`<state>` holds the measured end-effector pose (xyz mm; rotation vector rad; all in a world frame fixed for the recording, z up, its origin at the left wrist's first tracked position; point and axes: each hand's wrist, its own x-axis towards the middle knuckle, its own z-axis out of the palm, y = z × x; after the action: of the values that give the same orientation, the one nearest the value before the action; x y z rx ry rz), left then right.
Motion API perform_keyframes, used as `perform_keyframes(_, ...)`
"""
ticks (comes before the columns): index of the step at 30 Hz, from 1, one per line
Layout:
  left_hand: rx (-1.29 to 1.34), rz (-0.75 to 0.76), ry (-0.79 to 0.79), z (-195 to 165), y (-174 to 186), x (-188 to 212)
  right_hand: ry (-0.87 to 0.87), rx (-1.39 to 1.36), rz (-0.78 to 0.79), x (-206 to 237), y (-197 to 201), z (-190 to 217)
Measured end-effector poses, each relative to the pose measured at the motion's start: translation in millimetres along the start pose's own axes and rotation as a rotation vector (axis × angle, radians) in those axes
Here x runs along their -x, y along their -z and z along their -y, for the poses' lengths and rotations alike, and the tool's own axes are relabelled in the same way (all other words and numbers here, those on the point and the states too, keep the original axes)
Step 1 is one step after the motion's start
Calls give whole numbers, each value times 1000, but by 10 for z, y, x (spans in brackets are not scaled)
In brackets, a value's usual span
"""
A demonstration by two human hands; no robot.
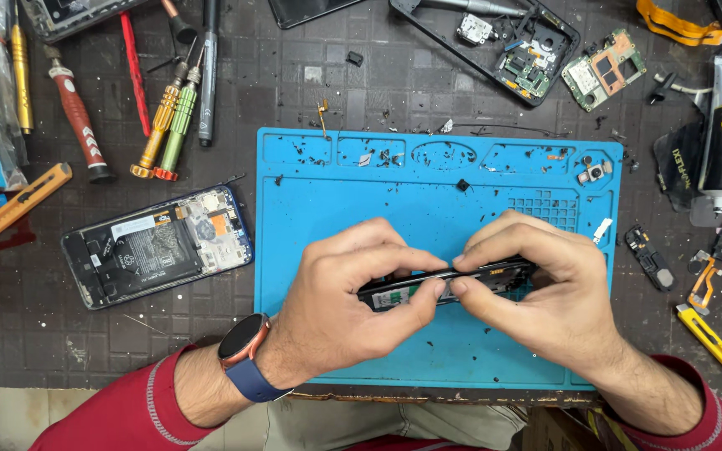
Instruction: The person works on a disassembled smartphone on a blue repair mat, using tweezers to pry and reposition the battery inside the phone frame. They press the battery into place, adjust the frame, and press along the edges to seat the assembly.
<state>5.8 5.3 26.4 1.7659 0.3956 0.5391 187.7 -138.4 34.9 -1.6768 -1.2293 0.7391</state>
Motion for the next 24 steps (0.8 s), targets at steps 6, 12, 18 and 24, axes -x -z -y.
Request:
perform_keyframes(6, -6, -8, -14, -15, -28, 21, 14, -18, -15, 22, 0, 5)
perform_keyframes(12, -44, -10, -45, 2, -20, 23, -48, -65, -2, 35, -12, 0)
perform_keyframes(18, -47, -25, -10, 12, -17, 7, -96, -69, 20, 21, -3, -31)
perform_keyframes(24, -50, -32, -2, -16, -13, 17, -99, -102, 12, 53, -2, -37)
